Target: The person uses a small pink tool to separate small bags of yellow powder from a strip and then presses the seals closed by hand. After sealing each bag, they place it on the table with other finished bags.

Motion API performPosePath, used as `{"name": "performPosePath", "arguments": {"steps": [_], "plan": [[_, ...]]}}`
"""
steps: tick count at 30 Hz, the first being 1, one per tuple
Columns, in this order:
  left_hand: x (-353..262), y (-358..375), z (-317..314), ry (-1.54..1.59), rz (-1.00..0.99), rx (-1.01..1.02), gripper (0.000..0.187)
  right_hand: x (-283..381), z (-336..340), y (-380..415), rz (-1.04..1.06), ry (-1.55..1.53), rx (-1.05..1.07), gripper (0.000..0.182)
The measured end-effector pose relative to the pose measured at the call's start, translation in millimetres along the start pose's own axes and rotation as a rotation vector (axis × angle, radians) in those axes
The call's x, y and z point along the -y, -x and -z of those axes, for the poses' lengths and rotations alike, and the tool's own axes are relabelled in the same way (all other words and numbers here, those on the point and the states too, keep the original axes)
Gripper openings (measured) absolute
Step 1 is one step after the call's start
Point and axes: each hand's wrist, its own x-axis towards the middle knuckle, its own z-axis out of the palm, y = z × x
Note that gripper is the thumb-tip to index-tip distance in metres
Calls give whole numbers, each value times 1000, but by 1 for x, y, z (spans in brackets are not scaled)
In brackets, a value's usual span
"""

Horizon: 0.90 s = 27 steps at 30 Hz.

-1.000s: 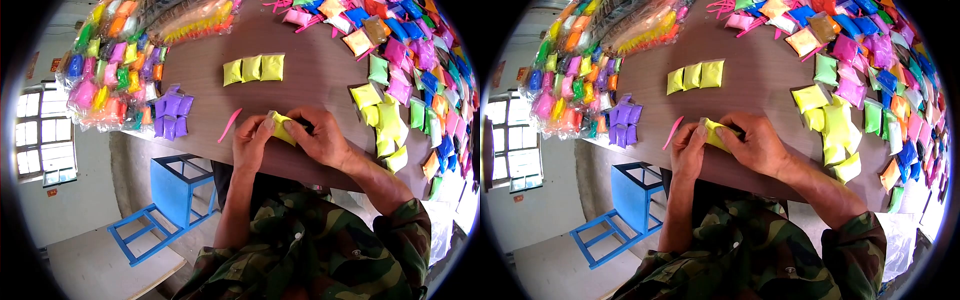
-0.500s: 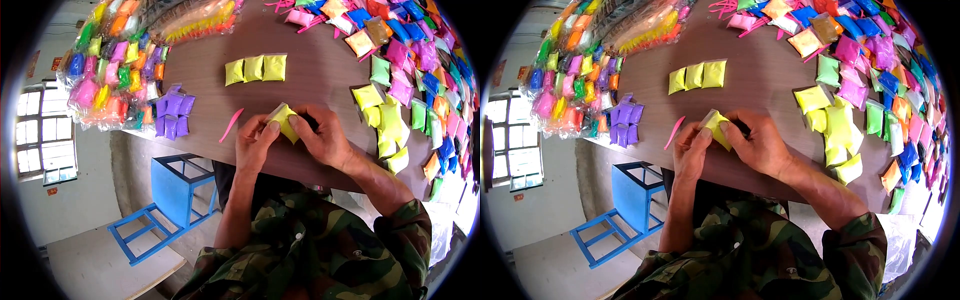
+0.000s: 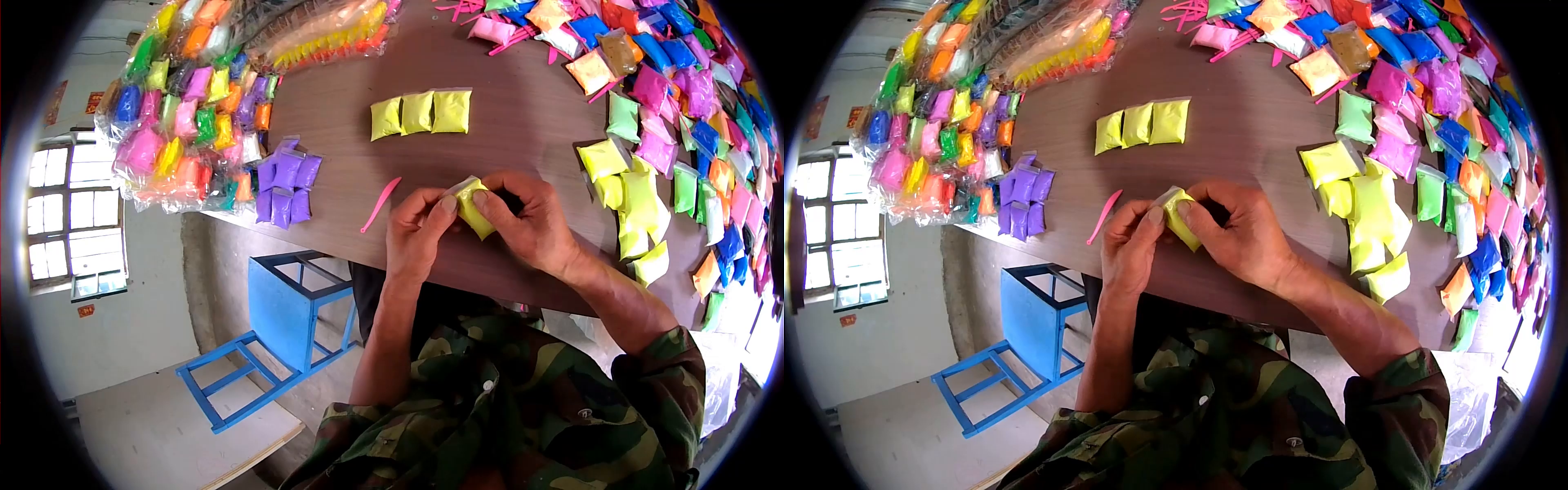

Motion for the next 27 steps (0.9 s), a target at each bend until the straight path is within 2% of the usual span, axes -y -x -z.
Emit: {"name": "performPosePath", "arguments": {"steps": [4, 22, 26, 27], "plan": [[4, 0, 7, -49, -5, 45, 25, -9, -4, -1, 81, -16, -33, 17], [-4, 5, 2, 1, 31, 46, 19, 3, 1, 1, -11, -11, 25, 15], [-4, 5, 1, 22, 65, 41, 17, -4, -3, 2, 4, 2, 10, 14], [-5, 5, -1, -19, 61, 60, 16, -4, -4, 2, 60, 81, -8, 12]]}}
